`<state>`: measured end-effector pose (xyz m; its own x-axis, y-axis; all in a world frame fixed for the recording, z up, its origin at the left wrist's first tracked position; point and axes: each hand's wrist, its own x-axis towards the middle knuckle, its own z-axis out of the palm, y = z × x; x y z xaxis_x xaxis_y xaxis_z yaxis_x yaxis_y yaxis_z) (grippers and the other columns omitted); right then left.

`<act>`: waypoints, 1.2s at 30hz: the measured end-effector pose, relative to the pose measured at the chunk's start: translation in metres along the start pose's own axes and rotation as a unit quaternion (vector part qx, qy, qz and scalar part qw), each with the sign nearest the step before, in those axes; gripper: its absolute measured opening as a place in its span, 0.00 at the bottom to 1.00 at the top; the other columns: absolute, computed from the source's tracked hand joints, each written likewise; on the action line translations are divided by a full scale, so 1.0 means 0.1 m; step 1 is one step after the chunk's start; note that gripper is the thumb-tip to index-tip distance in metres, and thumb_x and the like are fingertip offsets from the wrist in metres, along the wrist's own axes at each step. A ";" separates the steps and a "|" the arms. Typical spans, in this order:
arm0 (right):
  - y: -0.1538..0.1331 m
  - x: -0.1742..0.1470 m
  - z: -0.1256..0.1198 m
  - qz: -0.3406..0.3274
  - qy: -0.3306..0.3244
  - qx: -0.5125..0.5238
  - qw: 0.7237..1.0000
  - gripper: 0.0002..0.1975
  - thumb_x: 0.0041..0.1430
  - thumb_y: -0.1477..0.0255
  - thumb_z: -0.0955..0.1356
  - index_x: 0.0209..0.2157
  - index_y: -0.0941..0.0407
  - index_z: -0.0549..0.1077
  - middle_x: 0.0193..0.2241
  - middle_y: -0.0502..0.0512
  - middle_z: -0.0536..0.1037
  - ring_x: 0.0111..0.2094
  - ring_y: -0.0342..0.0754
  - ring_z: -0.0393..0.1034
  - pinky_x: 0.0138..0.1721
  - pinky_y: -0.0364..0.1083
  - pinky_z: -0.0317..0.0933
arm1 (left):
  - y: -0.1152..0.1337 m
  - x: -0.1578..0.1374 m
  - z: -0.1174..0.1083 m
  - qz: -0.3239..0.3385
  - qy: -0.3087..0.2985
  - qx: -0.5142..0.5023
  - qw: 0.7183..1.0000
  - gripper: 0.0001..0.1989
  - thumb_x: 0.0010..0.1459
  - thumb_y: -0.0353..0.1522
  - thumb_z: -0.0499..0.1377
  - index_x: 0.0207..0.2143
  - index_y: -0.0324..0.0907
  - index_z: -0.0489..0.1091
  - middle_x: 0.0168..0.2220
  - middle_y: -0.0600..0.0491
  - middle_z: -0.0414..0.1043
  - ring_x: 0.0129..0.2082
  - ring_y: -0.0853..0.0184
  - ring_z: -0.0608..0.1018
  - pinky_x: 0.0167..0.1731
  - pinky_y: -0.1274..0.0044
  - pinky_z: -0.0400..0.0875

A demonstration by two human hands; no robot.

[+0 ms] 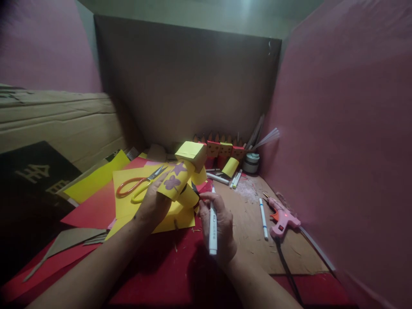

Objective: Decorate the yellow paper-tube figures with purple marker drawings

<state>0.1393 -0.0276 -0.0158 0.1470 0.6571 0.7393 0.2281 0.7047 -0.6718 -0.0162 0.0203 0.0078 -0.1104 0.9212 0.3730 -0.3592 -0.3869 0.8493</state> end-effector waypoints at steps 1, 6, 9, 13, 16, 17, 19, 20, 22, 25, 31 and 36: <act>0.03 -0.02 0.00 0.003 -0.005 -0.006 1.000 0.04 0.64 0.74 0.67 0.40 0.53 0.73 0.22 0.45 0.74 0.23 0.43 0.72 0.26 0.41 0.68 | 0.00 -0.01 0.01 -0.003 0.001 -0.002 1.000 0.18 0.54 0.36 0.70 0.47 0.41 0.80 0.39 0.47 0.83 0.34 0.64 0.80 0.32 0.76 0.72; 0.14 -0.08 0.03 -0.015 -0.032 -0.023 0.999 0.06 0.63 0.75 0.67 0.42 0.52 0.73 0.24 0.46 0.73 0.23 0.43 0.70 0.26 0.42 0.67 | 0.01 -0.04 0.06 -0.019 0.007 -0.009 1.000 0.17 0.54 0.36 0.69 0.46 0.41 0.79 0.34 0.50 0.82 0.28 0.67 0.78 0.29 0.77 0.70; 0.12 -0.01 0.04 -0.019 -0.042 -0.023 0.999 0.08 0.63 0.76 0.66 0.43 0.52 0.72 0.25 0.46 0.73 0.24 0.43 0.70 0.27 0.43 0.67 | 0.02 -0.05 0.08 -0.023 0.024 -0.012 0.999 0.17 0.53 0.36 0.70 0.45 0.40 0.79 0.34 0.50 0.82 0.28 0.66 0.78 0.29 0.77 0.71; 0.07 0.14 0.06 0.020 -0.060 -0.002 0.998 0.12 0.61 0.74 0.69 0.45 0.52 0.67 0.29 0.47 0.74 0.30 0.46 0.74 0.36 0.47 0.71 | 0.04 -0.07 0.10 -0.019 0.040 -0.010 0.999 0.21 0.52 0.36 0.70 0.47 0.39 0.77 0.42 0.47 0.83 0.37 0.63 0.81 0.37 0.76 0.75; 0.09 0.17 0.12 0.004 -0.088 0.010 0.996 0.19 0.57 0.73 0.72 0.49 0.51 0.65 0.38 0.52 0.77 0.38 0.51 0.77 0.43 0.52 0.72 | 0.08 -0.10 0.12 -0.029 0.052 0.000 0.998 0.24 0.49 0.34 0.69 0.50 0.38 0.75 0.44 0.46 0.83 0.42 0.60 0.82 0.39 0.75 0.76; 0.11 0.16 0.14 0.000 -0.094 0.011 0.995 0.22 0.56 0.72 0.72 0.50 0.51 0.64 0.41 0.54 0.77 0.41 0.52 0.77 0.45 0.53 0.72 | 0.09 -0.12 0.13 -0.036 0.056 0.006 0.998 0.24 0.49 0.32 0.68 0.50 0.38 0.75 0.45 0.46 0.83 0.43 0.59 0.82 0.40 0.75 0.76; 0.15 0.13 0.17 -0.001 -0.101 0.010 0.995 0.24 0.55 0.72 0.74 0.51 0.49 0.64 0.45 0.56 0.76 0.46 0.54 0.76 0.49 0.55 0.70 | 0.12 -0.14 0.14 -0.045 0.059 0.022 0.997 0.24 0.48 0.29 0.66 0.50 0.38 0.74 0.46 0.46 0.82 0.44 0.58 0.82 0.41 0.75 0.77; 0.16 0.12 0.17 0.000 -0.101 0.010 0.995 0.24 0.55 0.72 0.74 0.50 0.49 0.64 0.46 0.56 0.76 0.47 0.55 0.76 0.50 0.56 0.70 | 0.12 -0.15 0.15 -0.049 0.055 0.031 0.997 0.25 0.48 0.29 0.66 0.51 0.38 0.73 0.47 0.46 0.82 0.46 0.57 0.82 0.41 0.75 0.77; 0.19 0.12 0.16 0.004 -0.102 0.014 0.995 0.23 0.55 0.71 0.74 0.49 0.48 0.64 0.45 0.55 0.76 0.47 0.55 0.76 0.50 0.55 0.70 | 0.11 -0.17 0.16 -0.051 0.039 0.044 0.997 0.26 0.50 0.29 0.65 0.53 0.39 0.72 0.50 0.45 0.81 0.48 0.56 0.82 0.43 0.74 0.77; 0.21 0.13 0.14 0.007 -0.100 0.016 0.995 0.22 0.56 0.71 0.74 0.50 0.48 0.64 0.44 0.54 0.76 0.45 0.54 0.75 0.48 0.54 0.70 | 0.04 -0.18 0.15 -0.052 0.008 0.066 0.996 0.28 0.52 0.31 0.64 0.57 0.39 0.69 0.53 0.45 0.79 0.50 0.55 0.81 0.44 0.72 0.77; 0.25 0.11 0.09 0.000 -0.083 0.058 0.995 0.24 0.55 0.72 0.75 0.51 0.48 0.65 0.42 0.52 0.77 0.40 0.52 0.76 0.44 0.52 0.71 | -0.05 -0.20 0.05 -0.030 -0.062 0.125 0.990 0.38 0.53 0.38 0.68 0.64 0.39 0.61 0.61 0.41 0.72 0.59 0.49 0.75 0.52 0.69 0.75; 0.20 0.10 0.03 0.026 -0.073 0.100 0.992 0.21 0.57 0.74 0.73 0.50 0.48 0.65 0.46 0.53 0.78 0.44 0.52 0.77 0.47 0.53 0.72 | -0.06 -0.23 0.03 -0.016 -0.138 0.089 0.986 0.40 0.56 0.41 0.68 0.66 0.41 0.56 0.65 0.40 0.66 0.63 0.48 0.71 0.57 0.65 0.70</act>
<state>0.1428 -0.0062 -0.0216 0.0101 0.7155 0.6985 0.0266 0.6981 -0.7155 -0.0084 0.0014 -0.0051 0.1631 0.8964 0.4122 -0.1877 -0.3819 0.9049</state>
